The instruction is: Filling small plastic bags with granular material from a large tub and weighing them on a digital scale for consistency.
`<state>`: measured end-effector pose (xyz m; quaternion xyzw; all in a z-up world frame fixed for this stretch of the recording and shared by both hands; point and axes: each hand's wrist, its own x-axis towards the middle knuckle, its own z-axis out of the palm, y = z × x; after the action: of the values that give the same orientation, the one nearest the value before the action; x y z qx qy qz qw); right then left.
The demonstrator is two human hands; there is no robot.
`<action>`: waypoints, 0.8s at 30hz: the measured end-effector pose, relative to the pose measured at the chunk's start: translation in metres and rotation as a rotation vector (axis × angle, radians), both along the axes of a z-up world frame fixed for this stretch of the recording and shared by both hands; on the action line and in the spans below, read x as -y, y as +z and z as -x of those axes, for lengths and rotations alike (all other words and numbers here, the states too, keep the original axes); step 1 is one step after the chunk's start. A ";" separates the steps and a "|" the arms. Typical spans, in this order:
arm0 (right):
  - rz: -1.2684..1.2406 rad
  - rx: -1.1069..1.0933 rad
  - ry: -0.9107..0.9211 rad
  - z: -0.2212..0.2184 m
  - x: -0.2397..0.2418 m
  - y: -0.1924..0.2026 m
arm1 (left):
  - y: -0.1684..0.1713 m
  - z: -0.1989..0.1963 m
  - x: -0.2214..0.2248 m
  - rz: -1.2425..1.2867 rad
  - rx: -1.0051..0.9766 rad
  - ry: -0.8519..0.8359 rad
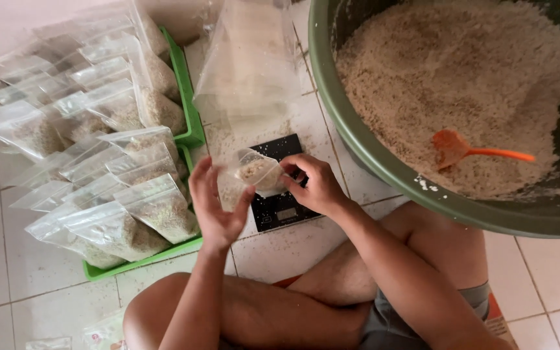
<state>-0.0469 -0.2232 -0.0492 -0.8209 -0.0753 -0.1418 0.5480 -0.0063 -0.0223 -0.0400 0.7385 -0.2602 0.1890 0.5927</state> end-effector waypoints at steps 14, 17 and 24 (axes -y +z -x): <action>0.001 -0.089 0.053 0.005 0.011 -0.003 | -0.032 0.021 0.000 0.019 -0.379 0.076; -0.022 -0.097 0.054 0.004 0.011 -0.010 | -0.030 0.020 -0.004 -0.007 -0.403 0.049; -0.004 -0.216 0.059 0.008 0.008 -0.021 | -0.076 -0.004 -0.026 0.051 -0.556 0.137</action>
<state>-0.0544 -0.2315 -0.0700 -0.8279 -0.0394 -0.0364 0.5583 -0.0028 0.0036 -0.1157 0.7627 -0.0324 0.0254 0.6454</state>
